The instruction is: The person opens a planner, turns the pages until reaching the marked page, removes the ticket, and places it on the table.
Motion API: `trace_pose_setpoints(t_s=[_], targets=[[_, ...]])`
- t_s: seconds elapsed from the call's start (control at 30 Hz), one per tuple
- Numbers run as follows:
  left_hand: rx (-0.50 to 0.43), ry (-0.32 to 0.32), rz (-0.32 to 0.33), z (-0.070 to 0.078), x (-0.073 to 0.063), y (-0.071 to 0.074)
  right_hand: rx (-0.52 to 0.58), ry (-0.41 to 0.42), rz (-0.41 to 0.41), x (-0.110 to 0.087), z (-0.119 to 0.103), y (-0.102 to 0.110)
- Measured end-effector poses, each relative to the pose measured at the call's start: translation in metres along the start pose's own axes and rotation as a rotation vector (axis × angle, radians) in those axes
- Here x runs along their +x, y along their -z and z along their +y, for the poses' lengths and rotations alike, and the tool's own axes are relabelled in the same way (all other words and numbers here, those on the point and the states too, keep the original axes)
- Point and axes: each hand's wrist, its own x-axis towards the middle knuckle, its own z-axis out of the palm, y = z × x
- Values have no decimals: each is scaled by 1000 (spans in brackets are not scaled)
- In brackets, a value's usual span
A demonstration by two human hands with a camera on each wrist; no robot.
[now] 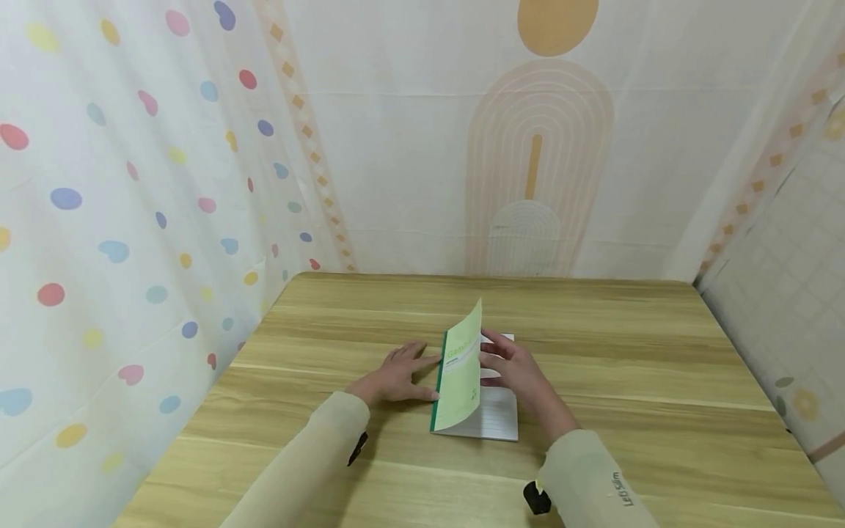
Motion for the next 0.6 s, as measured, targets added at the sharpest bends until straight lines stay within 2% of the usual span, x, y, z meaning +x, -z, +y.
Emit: trace_pose_setpoints(t_s=[0.6], targets=[[-6, 2, 12, 1, -4, 2, -54, -3, 0, 10, 6, -30]])
